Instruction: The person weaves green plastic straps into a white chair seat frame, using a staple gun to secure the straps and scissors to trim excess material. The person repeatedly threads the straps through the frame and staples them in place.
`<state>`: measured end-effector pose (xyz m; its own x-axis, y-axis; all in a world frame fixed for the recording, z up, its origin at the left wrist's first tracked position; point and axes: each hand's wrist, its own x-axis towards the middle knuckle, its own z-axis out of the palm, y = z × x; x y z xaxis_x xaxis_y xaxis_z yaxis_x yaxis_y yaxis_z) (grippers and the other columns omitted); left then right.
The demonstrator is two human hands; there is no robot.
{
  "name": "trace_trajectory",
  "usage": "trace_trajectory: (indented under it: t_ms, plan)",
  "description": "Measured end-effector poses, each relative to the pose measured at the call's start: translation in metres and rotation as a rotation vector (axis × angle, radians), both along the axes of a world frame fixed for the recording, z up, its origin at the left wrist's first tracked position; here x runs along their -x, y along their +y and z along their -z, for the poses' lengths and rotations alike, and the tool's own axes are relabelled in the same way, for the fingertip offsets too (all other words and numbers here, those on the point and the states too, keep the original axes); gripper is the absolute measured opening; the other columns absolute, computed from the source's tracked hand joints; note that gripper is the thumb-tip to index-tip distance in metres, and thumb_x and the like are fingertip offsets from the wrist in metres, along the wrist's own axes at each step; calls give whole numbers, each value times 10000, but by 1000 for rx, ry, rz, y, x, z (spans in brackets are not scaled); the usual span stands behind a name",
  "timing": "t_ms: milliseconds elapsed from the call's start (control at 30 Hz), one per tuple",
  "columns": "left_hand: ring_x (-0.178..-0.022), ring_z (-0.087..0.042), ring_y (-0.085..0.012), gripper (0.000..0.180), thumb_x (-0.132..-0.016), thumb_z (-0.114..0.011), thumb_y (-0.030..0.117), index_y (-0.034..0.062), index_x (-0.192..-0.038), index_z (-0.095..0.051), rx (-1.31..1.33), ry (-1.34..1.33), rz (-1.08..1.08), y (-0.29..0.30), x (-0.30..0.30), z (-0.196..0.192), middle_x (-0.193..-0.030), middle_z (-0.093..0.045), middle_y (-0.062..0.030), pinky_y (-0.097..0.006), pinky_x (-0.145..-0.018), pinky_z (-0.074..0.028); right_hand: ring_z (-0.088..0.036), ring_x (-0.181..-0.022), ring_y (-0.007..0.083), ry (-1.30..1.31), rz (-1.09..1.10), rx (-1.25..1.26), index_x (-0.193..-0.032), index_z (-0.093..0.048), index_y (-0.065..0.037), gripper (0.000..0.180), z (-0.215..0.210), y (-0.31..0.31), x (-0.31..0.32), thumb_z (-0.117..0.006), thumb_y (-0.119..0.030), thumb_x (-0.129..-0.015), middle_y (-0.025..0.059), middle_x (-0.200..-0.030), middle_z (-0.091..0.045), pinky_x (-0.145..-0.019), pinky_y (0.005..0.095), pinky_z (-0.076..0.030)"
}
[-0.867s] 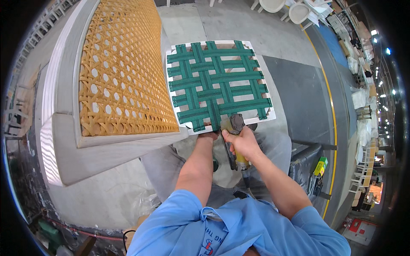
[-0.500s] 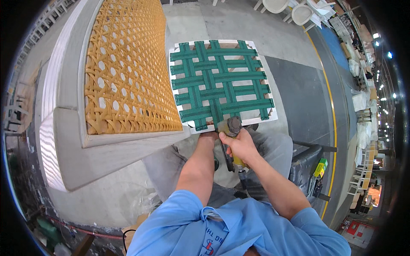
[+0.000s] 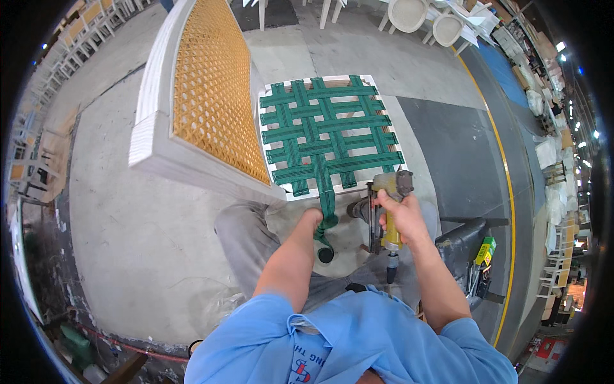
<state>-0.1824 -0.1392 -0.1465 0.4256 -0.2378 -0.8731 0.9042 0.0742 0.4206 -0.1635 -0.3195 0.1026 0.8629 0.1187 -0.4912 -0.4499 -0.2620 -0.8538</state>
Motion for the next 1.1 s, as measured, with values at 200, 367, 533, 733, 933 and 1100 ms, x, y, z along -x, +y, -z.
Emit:
trace_trajectory:
  t_ms: [200, 367, 533, 733, 933, 1100]
  plan:
    - [-1153, -607, -293, 438, -855, -656, 198, 10, -1250, -639, -135, -319, 86, 15, 35, -62, -1229, -655, -191, -428, -954, -468, -559, -517, 129, 11, 24, -111, -1080, -625, -26, 312, 8, -23, 5, -695, -298, -944, 72, -900, -677, -442, 292, -459]
    - [-899, -657, -193, 254, -928, -594, 163, -33, -1045, -705, -74, -580, -27, 19, 56, -114, -955, -729, -107, -324, -832, -489, -556, -511, 124, 20, -23, -86, -1033, -642, -32, 298, 17, -19, 9, -707, -306, -936, 54, -862, -670, -444, 288, -455]
    - [-751, -637, -160, 305, -977, -574, 235, -41, -956, -705, -414, -654, -352, 46, -7, -114, -838, -705, -78, -323, -705, -493, -549, -511, 112, 99, -190, -20, -968, -654, -48, 268, 28, 25, 2, -717, -306, -931, 13, -777, -628, -451, 284, -450]
    - [-733, -657, -179, 398, -1024, -529, 314, -41, -944, -691, -182, -489, -439, 51, -50, -92, -837, -714, -100, -321, -706, -506, -553, -521, 110, 113, -241, 73, -1005, -635, -40, 264, 50, 46, -13, -715, -280, -927, 10, -763, -602, -453, 285, -457]
    - [-757, -676, -196, 431, -1050, -467, 319, -40, -939, -679, -52, -546, -417, 55, -56, -78, -844, -723, -114, -336, -746, -527, -542, -500, 113, 116, -233, 125, -1067, -620, -23, 299, 60, 64, -20, -715, -268, -925, 17, -757, -602, -440, 287, -452]
    - [-762, -683, -207, 421, -1053, -462, 303, -50, -972, -677, -27, -561, -412, 57, -58, -79, -846, -720, -122, -334, -744, -541, -538, -486, 117, 109, -234, 152, -1106, -625, -19, 327, 61, 70, -20, -723, -267, -918, 25, -752, -605, -434, 290, -445]
